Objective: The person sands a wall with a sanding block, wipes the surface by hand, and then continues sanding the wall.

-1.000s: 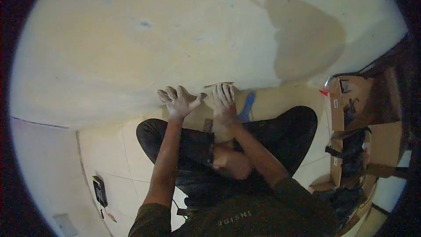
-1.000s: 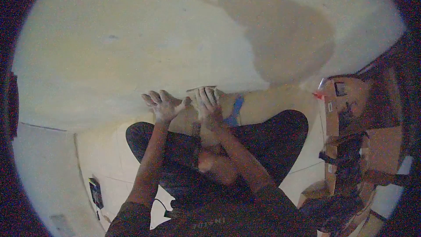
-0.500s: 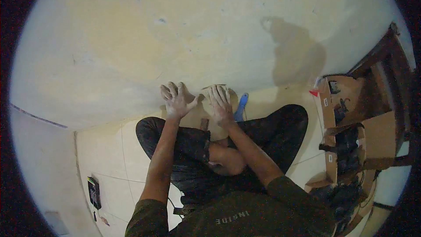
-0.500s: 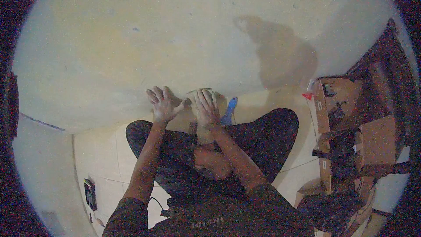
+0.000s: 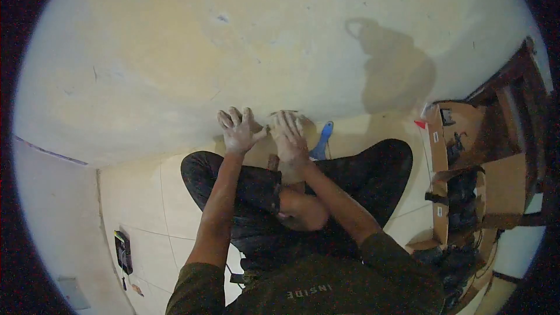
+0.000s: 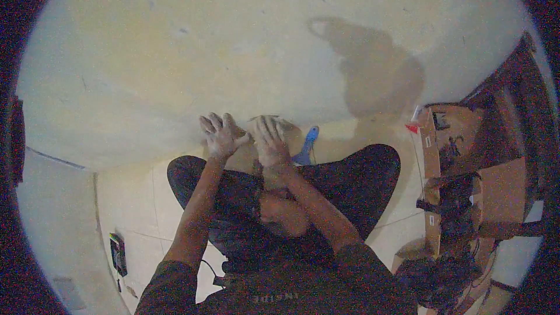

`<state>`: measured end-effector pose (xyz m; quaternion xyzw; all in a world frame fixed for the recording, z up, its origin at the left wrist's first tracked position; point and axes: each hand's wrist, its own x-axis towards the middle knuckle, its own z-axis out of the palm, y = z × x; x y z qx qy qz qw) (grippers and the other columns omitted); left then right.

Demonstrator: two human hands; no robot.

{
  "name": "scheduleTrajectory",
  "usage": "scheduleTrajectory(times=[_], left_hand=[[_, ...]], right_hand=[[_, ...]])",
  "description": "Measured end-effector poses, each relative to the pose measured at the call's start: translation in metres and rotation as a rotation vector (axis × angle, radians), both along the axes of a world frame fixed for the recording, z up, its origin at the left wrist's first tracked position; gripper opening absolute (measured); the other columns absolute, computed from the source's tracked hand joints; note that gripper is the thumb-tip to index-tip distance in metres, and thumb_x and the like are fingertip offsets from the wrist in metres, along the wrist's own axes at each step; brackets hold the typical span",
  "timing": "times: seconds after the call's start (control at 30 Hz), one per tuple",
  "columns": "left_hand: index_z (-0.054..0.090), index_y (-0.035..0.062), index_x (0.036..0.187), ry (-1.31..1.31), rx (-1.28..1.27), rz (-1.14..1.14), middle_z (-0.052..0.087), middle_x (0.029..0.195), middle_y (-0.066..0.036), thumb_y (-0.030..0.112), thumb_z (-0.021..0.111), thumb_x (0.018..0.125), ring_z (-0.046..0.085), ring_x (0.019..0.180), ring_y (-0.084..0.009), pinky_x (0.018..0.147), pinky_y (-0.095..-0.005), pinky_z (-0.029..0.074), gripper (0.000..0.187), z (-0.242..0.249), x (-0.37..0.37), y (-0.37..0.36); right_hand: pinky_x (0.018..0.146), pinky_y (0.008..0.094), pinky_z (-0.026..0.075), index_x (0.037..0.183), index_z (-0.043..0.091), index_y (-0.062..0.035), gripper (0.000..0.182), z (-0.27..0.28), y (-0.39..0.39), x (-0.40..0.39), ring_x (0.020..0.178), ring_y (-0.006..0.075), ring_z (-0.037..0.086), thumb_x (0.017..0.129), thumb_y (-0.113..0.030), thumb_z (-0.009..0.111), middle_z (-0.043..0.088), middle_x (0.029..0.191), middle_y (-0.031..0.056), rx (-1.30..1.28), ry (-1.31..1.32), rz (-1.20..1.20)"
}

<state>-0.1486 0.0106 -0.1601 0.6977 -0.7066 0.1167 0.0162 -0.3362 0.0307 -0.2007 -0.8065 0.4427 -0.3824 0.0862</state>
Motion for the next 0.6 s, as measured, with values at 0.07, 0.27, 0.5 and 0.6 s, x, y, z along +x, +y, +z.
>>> scheduleTrajectory(times=[0.07, 0.27, 0.5, 0.6], left_hand=[[0.045, 0.0157, 0.147, -0.155, -0.216, -0.073, 0.030, 0.149, -0.036, 0.066, 0.067, 0.079, 0.016, 0.135, -0.0706, 0.111, -0.0757, 0.017, 0.087, -0.047, 0.025, -0.013], [0.044, 0.0186, 0.148, -0.169, -0.251, -0.138, 0.034, 0.146, -0.032, 0.056, 0.071, 0.080, 0.021, 0.132, -0.0709, 0.108, -0.0777, 0.021, 0.082, -0.050, 0.036, -0.014], [0.045, 0.0262, 0.147, -0.050, -0.171, -0.114, 0.042, 0.141, -0.029, 0.055, 0.077, 0.074, 0.028, 0.134, -0.0652, 0.110, -0.0727, 0.024, 0.085, -0.038, 0.020, -0.007], [0.044, 0.0310, 0.148, -0.035, -0.153, -0.269, 0.045, 0.142, -0.025, 0.051, 0.075, 0.078, 0.034, 0.138, -0.0534, 0.114, -0.0657, 0.025, 0.080, -0.036, 0.017, -0.003]], right_hand=[[0.116, 0.0592, 0.029, 0.147, 0.046, -0.0033, 0.056, -0.004, 0.005, 0.008, 0.143, 0.0380, 0.038, 0.095, -0.020, 0.059, 0.036, 0.159, 0.0152, -0.005, 0.015, 0.134], [0.112, 0.0530, 0.039, 0.143, 0.051, -0.0049, 0.055, -0.002, 0.003, 0.017, 0.130, 0.0364, 0.053, 0.090, -0.012, 0.064, 0.046, 0.149, 0.0209, -0.079, -0.138, 0.184], [0.087, 0.0443, 0.055, 0.117, 0.068, -0.0076, 0.028, -0.001, 0.002, 0.004, 0.098, 0.0363, 0.069, 0.095, -0.023, 0.065, 0.071, 0.106, 0.0180, 0.213, -0.264, 0.073], [0.072, 0.0465, 0.055, 0.102, 0.070, -0.0092, 0.020, -0.006, 0.000, -0.003, 0.079, 0.0367, 0.070, 0.094, -0.027, 0.066, 0.071, 0.085, 0.0160, 0.283, -0.328, 0.025]])
